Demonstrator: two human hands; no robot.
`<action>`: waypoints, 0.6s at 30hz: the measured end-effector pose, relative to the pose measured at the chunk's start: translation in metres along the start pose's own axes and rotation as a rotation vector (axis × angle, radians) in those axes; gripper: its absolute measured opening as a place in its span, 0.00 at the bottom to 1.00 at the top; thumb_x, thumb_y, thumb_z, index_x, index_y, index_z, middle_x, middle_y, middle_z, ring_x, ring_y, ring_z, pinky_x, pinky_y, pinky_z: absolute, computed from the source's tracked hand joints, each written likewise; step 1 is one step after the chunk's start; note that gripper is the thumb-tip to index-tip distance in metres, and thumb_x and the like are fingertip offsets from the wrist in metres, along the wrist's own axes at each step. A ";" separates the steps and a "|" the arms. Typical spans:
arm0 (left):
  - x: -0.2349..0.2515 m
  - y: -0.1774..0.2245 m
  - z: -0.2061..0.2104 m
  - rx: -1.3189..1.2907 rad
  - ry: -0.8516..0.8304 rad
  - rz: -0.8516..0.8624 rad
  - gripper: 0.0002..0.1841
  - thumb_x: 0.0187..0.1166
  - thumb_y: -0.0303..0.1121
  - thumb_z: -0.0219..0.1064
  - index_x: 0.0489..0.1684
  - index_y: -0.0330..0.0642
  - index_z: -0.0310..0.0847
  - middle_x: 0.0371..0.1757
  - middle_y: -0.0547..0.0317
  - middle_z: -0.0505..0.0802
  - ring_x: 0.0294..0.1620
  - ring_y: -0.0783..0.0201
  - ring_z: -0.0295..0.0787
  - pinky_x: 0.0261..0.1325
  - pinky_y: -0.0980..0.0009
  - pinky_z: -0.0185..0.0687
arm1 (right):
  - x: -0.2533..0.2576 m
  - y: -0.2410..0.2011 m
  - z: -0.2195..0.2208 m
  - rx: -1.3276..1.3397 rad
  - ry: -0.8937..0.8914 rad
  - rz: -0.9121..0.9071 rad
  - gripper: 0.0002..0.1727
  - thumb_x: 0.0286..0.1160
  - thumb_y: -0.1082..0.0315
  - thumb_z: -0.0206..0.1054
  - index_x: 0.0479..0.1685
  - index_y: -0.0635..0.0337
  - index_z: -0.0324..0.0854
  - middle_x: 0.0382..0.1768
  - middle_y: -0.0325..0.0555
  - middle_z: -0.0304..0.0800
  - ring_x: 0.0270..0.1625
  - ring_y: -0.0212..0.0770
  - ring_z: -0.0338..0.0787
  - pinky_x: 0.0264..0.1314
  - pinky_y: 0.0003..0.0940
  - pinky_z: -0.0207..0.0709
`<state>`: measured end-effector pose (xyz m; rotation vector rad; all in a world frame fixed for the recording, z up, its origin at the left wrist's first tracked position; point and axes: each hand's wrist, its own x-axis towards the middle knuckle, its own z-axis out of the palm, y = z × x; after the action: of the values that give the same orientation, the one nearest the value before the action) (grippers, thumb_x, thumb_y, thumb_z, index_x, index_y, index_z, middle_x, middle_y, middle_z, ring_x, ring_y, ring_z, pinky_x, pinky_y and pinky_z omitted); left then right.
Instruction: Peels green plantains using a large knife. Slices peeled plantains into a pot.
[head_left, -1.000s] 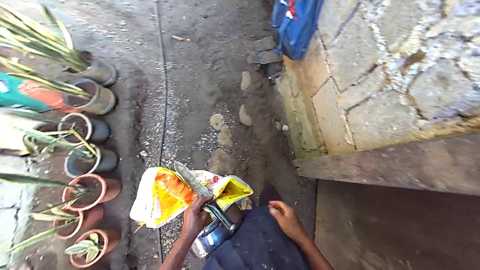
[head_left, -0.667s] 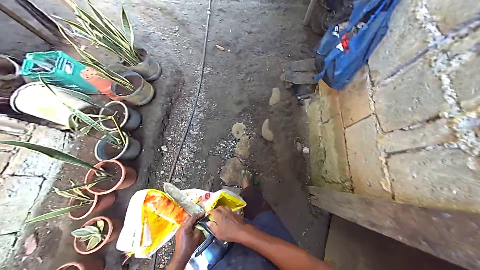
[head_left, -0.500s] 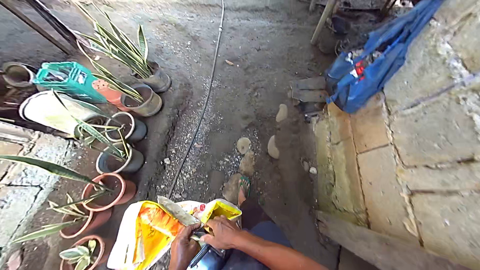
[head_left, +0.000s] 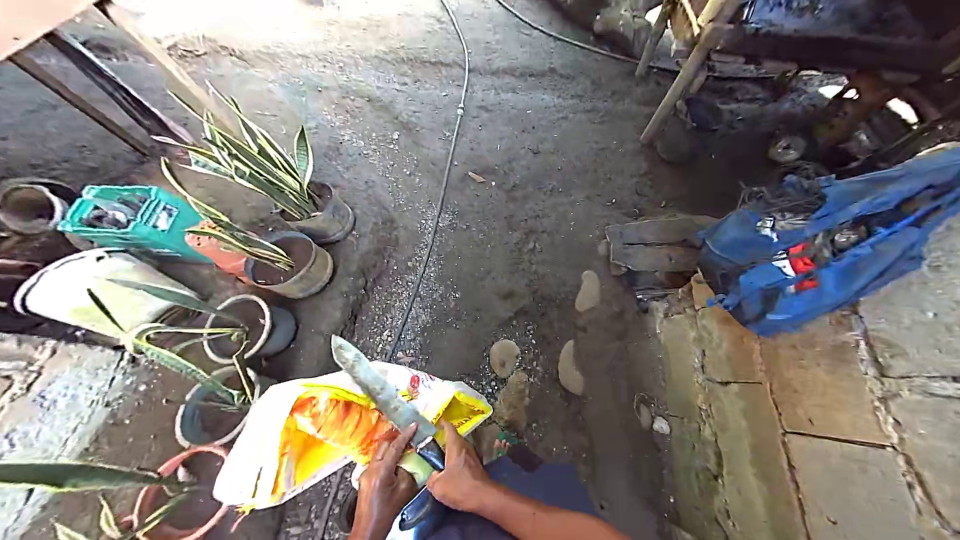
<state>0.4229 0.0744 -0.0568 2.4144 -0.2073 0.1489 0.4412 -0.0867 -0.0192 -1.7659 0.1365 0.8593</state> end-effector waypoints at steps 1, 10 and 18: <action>0.014 -0.009 0.004 -0.008 0.003 0.015 0.27 0.58 0.20 0.61 0.62 0.24 0.84 0.49 0.29 0.93 0.47 0.33 0.93 0.52 0.39 0.85 | 0.017 -0.003 -0.006 0.018 0.034 0.035 0.49 0.65 0.74 0.72 0.91 0.68 0.51 0.75 0.71 0.75 0.77 0.61 0.78 0.80 0.55 0.70; 0.198 -0.120 0.013 0.021 -0.039 0.002 0.15 0.54 0.19 0.60 0.37 0.25 0.89 0.40 0.31 0.92 0.44 0.32 0.91 0.48 0.39 0.83 | 0.218 -0.044 -0.071 0.224 0.372 0.339 0.21 0.81 0.68 0.66 0.69 0.69 0.77 0.58 0.68 0.86 0.60 0.59 0.88 0.65 0.55 0.78; 0.325 -0.169 0.002 0.036 -0.195 -0.170 0.13 0.54 0.13 0.62 0.37 0.22 0.88 0.41 0.29 0.91 0.47 0.31 0.90 0.52 0.37 0.81 | 0.325 -0.104 -0.091 0.668 0.230 0.373 0.18 0.84 0.72 0.63 0.68 0.71 0.71 0.50 0.59 0.84 0.40 0.43 0.89 0.43 0.37 0.84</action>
<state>0.7742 0.1633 -0.1141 2.4685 -0.0875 -0.1612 0.7723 -0.0240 -0.1237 -1.2089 0.8286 0.7480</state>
